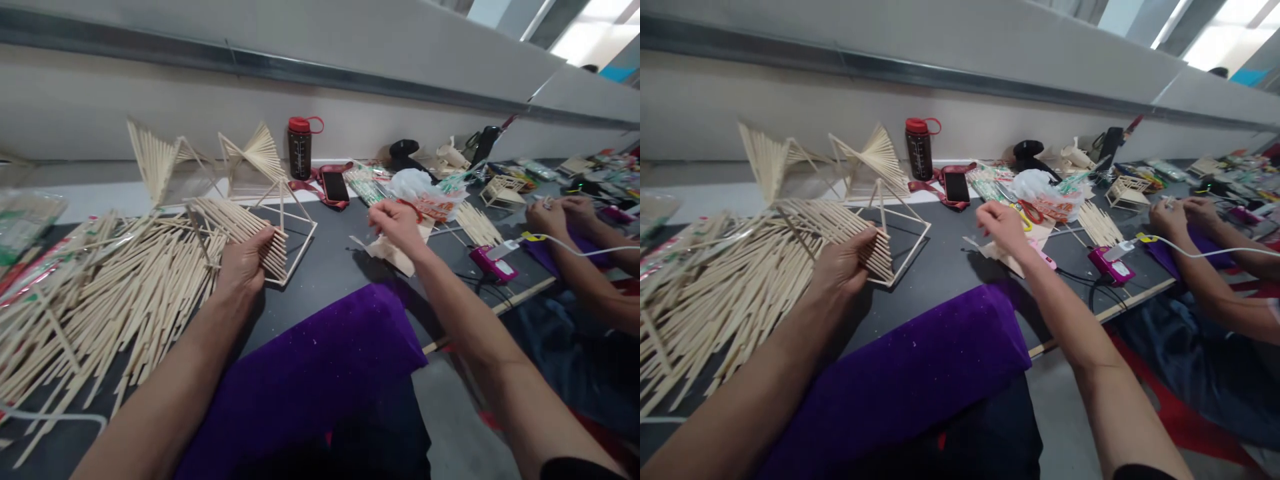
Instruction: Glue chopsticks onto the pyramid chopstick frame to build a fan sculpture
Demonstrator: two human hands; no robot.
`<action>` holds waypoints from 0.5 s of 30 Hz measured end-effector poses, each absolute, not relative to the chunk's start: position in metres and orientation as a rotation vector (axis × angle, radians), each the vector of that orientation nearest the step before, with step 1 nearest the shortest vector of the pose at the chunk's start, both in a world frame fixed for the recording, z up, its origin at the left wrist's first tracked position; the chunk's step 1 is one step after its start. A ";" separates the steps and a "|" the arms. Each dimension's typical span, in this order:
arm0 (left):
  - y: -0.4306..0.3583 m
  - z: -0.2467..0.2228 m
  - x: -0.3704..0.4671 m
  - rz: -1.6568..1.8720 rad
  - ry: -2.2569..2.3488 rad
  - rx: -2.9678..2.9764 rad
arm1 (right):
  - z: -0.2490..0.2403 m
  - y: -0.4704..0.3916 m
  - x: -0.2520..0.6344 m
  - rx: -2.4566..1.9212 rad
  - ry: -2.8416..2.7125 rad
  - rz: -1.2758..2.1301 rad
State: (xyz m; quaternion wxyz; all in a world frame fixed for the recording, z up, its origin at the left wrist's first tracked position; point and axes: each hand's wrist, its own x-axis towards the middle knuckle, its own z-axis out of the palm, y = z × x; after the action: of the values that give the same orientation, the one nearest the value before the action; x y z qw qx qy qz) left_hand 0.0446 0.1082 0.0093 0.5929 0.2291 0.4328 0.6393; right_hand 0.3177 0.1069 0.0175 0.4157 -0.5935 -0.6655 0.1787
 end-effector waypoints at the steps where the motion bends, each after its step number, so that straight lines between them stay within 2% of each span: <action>1: 0.110 0.012 0.042 1.507 1.001 0.525 | 0.019 0.116 0.340 -1.697 -1.711 0.301; 3: 0.112 0.016 0.039 1.537 0.977 0.522 | 0.018 0.134 0.378 -2.244 -1.763 -0.012; 5: 0.113 0.017 0.037 1.549 0.959 0.519 | 0.013 0.149 0.404 -2.419 -1.732 -0.041; 15: 0.111 0.018 0.039 1.500 1.042 0.481 | -0.008 0.185 0.425 -2.562 -1.611 0.094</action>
State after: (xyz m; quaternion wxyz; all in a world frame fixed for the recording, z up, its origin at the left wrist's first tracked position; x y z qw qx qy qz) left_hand 0.0389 0.1114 0.0180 0.5863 0.2064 0.4468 0.6434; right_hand 0.4249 0.1854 -0.0080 0.0565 -0.8448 -0.5312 0.0310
